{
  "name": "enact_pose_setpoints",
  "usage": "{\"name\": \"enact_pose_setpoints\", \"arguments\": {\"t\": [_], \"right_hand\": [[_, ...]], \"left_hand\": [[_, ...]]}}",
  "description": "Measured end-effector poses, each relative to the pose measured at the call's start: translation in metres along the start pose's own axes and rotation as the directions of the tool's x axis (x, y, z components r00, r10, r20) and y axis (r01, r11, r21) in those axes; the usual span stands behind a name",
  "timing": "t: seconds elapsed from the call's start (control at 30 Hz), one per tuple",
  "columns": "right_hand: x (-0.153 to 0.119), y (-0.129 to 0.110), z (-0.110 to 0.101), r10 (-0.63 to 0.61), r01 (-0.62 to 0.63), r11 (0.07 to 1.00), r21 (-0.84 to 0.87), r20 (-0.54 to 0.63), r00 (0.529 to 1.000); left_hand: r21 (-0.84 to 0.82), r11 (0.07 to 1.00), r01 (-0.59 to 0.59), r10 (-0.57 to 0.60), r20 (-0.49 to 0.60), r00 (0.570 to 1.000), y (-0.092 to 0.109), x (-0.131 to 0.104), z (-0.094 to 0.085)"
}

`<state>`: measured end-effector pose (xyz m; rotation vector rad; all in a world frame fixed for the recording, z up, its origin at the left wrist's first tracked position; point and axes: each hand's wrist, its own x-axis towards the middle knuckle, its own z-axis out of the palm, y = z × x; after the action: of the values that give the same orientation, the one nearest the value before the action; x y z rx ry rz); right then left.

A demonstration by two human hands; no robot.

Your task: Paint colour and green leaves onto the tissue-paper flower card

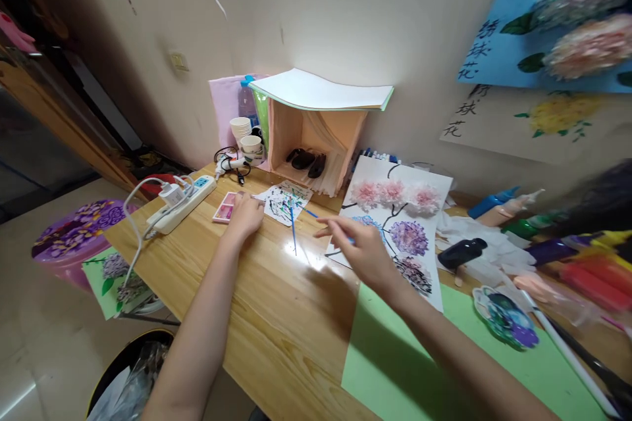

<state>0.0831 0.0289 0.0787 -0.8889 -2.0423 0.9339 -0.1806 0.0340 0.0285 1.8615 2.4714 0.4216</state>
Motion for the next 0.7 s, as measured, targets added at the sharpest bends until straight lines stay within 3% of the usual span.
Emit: {"name": "enact_pose_setpoints", "arguments": {"t": [0.1,0.13,0.2,0.27,0.37,0.43,0.5,0.57,0.6,0.63,0.7], "right_hand": [[-0.014,-0.009,-0.065,0.021,-0.005,0.997,0.073,-0.215,0.976],[-0.020,-0.011,-0.087,-0.016,0.040,0.997,0.067,-0.329,0.944],[-0.033,-0.012,-0.128,-0.076,0.105,0.994,0.022,-0.549,0.832],[-0.045,-0.010,-0.164,-0.137,0.118,0.990,-0.075,-0.672,0.728],[-0.059,-0.002,-0.205,-0.242,0.092,0.967,-0.237,-0.747,0.620],[-0.065,0.005,-0.225,-0.300,0.043,0.941,-0.335,-0.769,0.565],[-0.069,0.013,-0.238,-0.301,-0.021,0.927,-0.375,-0.776,0.554],[-0.070,0.020,-0.246,-0.243,-0.050,0.941,-0.335,-0.770,0.590],[-0.070,0.024,-0.249,-0.202,-0.057,0.952,-0.301,-0.755,0.623],[-0.070,0.027,-0.250,-0.158,-0.068,0.960,-0.272,-0.726,0.669],[-0.068,0.032,-0.249,-0.085,-0.104,0.963,-0.248,-0.648,0.756]], "left_hand": [[-0.044,0.999,-0.015,0.010,-0.108,0.994,0.010,0.001,-0.007],[-0.101,0.994,-0.036,0.011,-0.232,0.973,0.016,0.001,-0.009],[-0.211,0.966,-0.151,0.051,-0.418,0.907,0.033,-0.001,-0.013],[-0.273,0.921,-0.277,0.101,-0.521,0.848,0.057,-0.010,-0.012],[-0.335,0.817,-0.470,0.238,-0.547,0.803,0.102,-0.035,-0.004],[-0.308,0.721,-0.621,0.459,-0.459,0.761,0.132,-0.055,0.007],[-0.235,0.624,-0.745,0.632,-0.409,0.658,0.161,-0.071,0.020],[-0.128,0.506,-0.853,0.777,-0.363,0.515,0.185,-0.081,0.033],[-0.090,0.466,-0.880,0.809,-0.360,0.465,0.194,-0.082,0.040],[-0.078,0.451,-0.889,0.817,-0.364,0.447,0.202,-0.082,0.045],[-0.088,0.461,-0.883,0.803,-0.383,0.457,0.213,-0.080,0.054]]}}
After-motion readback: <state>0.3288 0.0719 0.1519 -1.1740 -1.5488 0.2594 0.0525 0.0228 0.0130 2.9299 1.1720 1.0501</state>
